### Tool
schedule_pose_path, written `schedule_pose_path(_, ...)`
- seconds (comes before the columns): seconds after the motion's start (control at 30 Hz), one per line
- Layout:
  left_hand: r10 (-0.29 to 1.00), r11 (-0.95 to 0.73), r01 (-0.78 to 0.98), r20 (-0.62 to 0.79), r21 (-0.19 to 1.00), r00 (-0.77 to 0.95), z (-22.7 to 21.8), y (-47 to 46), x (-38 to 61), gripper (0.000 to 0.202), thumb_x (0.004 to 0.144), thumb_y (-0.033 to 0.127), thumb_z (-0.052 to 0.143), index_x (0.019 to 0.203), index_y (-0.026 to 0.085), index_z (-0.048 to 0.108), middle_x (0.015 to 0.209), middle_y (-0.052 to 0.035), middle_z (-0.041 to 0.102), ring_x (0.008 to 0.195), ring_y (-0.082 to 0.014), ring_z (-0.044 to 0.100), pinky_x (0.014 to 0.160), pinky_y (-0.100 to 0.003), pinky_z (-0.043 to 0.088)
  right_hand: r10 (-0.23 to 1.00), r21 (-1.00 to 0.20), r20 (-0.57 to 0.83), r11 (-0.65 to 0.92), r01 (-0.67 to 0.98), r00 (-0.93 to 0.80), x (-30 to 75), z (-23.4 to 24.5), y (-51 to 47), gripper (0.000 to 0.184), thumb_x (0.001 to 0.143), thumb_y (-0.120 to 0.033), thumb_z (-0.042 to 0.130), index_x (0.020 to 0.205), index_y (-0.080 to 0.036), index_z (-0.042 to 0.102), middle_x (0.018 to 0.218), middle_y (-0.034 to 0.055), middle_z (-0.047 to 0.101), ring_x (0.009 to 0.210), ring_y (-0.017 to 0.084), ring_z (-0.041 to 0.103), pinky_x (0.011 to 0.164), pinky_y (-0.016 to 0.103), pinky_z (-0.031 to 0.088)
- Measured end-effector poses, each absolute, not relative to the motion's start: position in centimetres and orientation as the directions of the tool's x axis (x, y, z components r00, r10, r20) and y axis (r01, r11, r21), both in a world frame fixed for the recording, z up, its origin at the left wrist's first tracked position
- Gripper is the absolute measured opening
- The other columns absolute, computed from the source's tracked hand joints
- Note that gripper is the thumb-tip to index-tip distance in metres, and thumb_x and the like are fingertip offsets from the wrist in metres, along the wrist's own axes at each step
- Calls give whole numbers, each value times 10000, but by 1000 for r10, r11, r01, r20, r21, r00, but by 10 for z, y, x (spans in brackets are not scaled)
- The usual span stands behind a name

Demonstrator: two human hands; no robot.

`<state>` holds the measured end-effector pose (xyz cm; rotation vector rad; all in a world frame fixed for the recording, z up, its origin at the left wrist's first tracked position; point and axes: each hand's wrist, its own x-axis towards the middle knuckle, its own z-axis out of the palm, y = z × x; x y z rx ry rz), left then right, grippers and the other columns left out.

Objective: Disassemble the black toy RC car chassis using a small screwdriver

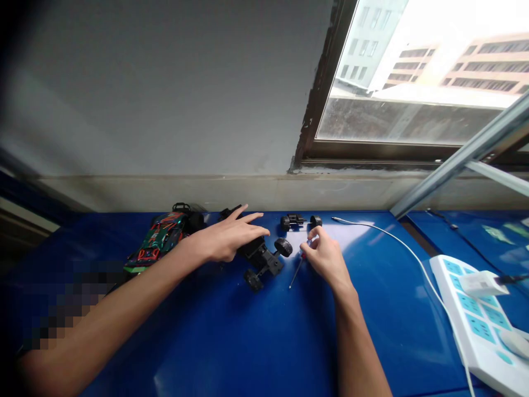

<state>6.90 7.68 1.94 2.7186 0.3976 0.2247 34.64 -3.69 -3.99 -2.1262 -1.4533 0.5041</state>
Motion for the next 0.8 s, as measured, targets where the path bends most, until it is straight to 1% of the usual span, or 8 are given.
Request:
schedule_pose_path(0.07,271,-930,241,76,277,960,19,76,72,867,532,-128,655,1287,296,700,1407,-65,744,1627,-403,310,1314,-694,74,916,-635,44,-282,719,398,345,-35,-36,263,1008,-422,685,1089,-172,669,887,-3,689,688,132,631,672,305,556)
schedule_pose_path(0.13,263,-944,238,89,227,961,19,76,74,841,568,-164,642,1274,285,725,1471,-76,706,1655,-392,244,1326,-684,85,894,-672,105,-260,694,436,342,-30,-36,186,957,-373,693,979,-198,631,730,-39,650,604,131,577,637,296,488)
schedule_pose_path(0.2,282,-937,242,138,250,949,17,78,72,836,619,-181,613,1286,306,742,1578,-66,620,1670,-376,201,1336,-671,109,873,-706,150,-234,668,464,338,-27,-36,133,885,-320,673,903,-232,574,631,-53,632,560,143,555,626,309,437)
schedule_pose_path(0.33,297,-922,239,160,305,941,16,82,64,879,653,-179,598,1330,362,744,1696,-39,472,1673,-384,182,1339,-657,187,856,-757,194,-180,628,480,335,-23,-36,138,821,-329,639,867,-256,532,615,-34,674,539,163,576,624,331,428)
schedule_pose_path(0.47,249,-924,215,68,317,966,18,78,58,965,647,-185,578,1442,352,674,1612,-72,547,1658,-397,228,1333,-644,251,852,-798,219,-125,590,476,333,-22,-37,179,815,-362,649,928,-249,569,623,-19,699,546,188,630,617,334,465)
schedule_pose_path(0.63,229,-899,184,69,397,971,12,71,51,1037,655,-188,494,1542,343,576,1656,-45,530,1686,-340,53,1308,-667,306,827,-843,273,-40,537,491,327,-20,-38,209,840,-347,662,1012,-240,612,612,-36,679,580,204,686,600,317,505)
schedule_pose_path(0.7,279,-860,177,151,479,948,7,67,47,978,671,-181,454,1492,320,632,1608,-30,584,1687,-297,79,1306,-653,329,814,-855,302,0,519,496,323,-18,-38,195,849,-343,671,1004,-238,620,604,-45,661,584,201,695,588,307,515)
schedule_pose_path(0.8,446,-787,146,388,600,807,7,52,41,690,785,-129,418,1229,241,796,1449,-52,724,1638,-269,326,1302,-612,371,775,-862,366,75,501,515,315,-15,-40,206,868,-355,682,1023,-230,629,648,-37,675,591,189,697,570,294,526)
